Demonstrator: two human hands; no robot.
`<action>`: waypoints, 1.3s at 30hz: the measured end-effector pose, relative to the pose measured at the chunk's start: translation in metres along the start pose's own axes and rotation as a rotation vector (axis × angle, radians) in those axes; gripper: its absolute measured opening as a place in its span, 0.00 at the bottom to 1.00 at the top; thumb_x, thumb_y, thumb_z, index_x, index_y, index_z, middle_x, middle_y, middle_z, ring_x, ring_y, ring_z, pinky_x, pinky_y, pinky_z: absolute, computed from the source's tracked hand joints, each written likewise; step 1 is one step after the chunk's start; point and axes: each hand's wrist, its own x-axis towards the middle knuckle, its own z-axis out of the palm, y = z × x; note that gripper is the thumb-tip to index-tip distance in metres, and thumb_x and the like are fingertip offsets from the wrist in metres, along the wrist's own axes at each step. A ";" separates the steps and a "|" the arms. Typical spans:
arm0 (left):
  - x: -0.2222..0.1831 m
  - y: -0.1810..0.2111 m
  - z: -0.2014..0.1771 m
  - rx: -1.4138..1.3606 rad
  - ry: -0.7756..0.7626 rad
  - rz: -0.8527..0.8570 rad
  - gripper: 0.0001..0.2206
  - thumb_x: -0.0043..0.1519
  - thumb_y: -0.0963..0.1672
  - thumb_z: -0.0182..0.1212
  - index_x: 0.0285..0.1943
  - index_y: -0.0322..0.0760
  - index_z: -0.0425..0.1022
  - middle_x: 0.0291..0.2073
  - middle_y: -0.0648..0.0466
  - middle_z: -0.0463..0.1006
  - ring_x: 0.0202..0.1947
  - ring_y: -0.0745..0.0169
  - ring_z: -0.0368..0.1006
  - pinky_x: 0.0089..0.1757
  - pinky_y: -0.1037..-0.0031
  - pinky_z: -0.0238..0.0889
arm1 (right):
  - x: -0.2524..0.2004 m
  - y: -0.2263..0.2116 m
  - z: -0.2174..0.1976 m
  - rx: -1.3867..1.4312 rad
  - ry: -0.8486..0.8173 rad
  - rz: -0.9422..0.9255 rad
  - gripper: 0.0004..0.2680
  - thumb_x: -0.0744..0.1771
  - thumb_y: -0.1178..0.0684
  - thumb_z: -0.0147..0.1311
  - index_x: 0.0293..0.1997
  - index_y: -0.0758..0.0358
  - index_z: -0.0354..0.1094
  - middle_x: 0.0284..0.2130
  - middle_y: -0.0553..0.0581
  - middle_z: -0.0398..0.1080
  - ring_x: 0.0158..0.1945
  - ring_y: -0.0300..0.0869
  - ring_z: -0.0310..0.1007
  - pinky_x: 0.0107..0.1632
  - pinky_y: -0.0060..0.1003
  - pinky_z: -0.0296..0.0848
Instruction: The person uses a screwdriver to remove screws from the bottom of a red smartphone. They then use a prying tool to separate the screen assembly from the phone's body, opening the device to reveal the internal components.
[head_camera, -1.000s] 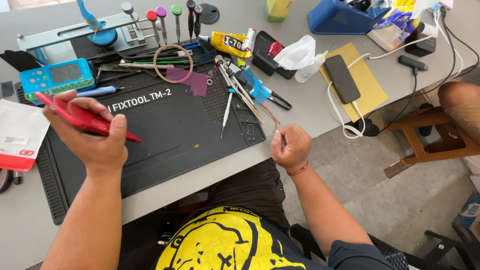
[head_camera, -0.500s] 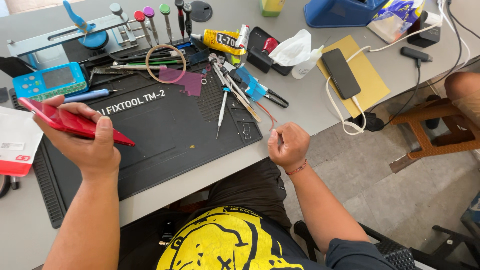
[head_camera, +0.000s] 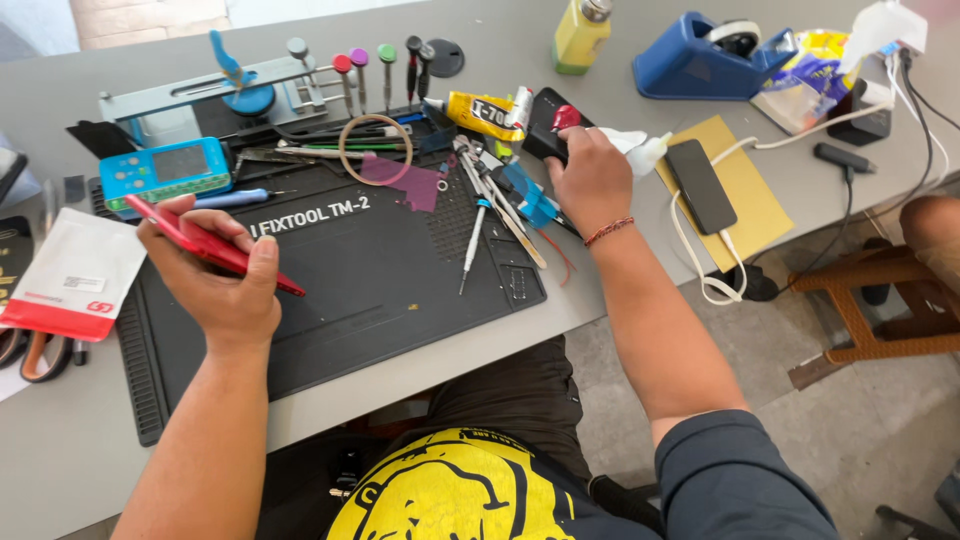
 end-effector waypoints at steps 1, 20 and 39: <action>0.000 0.000 -0.001 0.005 0.011 -0.002 0.23 0.59 0.39 0.63 0.60 0.38 0.55 0.39 0.51 0.66 0.32 0.66 0.63 0.39 0.76 0.63 | 0.004 0.000 -0.001 0.003 -0.003 -0.011 0.12 0.64 0.50 0.67 0.50 0.58 0.74 0.39 0.59 0.74 0.42 0.55 0.75 0.37 0.51 0.73; 0.005 -0.033 -0.007 -0.033 0.022 0.147 0.33 0.54 0.41 0.76 0.64 0.31 0.59 0.34 0.49 0.71 0.27 0.64 0.70 0.33 0.76 0.65 | -0.010 -0.032 -0.020 -0.242 0.145 -0.200 0.11 0.64 0.61 0.65 0.50 0.62 0.74 0.41 0.53 0.67 0.42 0.49 0.80 0.44 0.39 0.81; -0.051 0.060 -0.105 -0.814 -0.130 -0.118 0.28 0.59 0.49 0.71 0.63 0.35 0.63 0.36 0.55 0.69 0.30 0.70 0.63 0.35 0.76 0.57 | -0.043 -0.105 -0.082 0.287 0.041 -0.348 0.05 0.72 0.58 0.61 0.52 0.66 0.79 0.40 0.56 0.78 0.36 0.41 0.78 0.41 0.36 0.75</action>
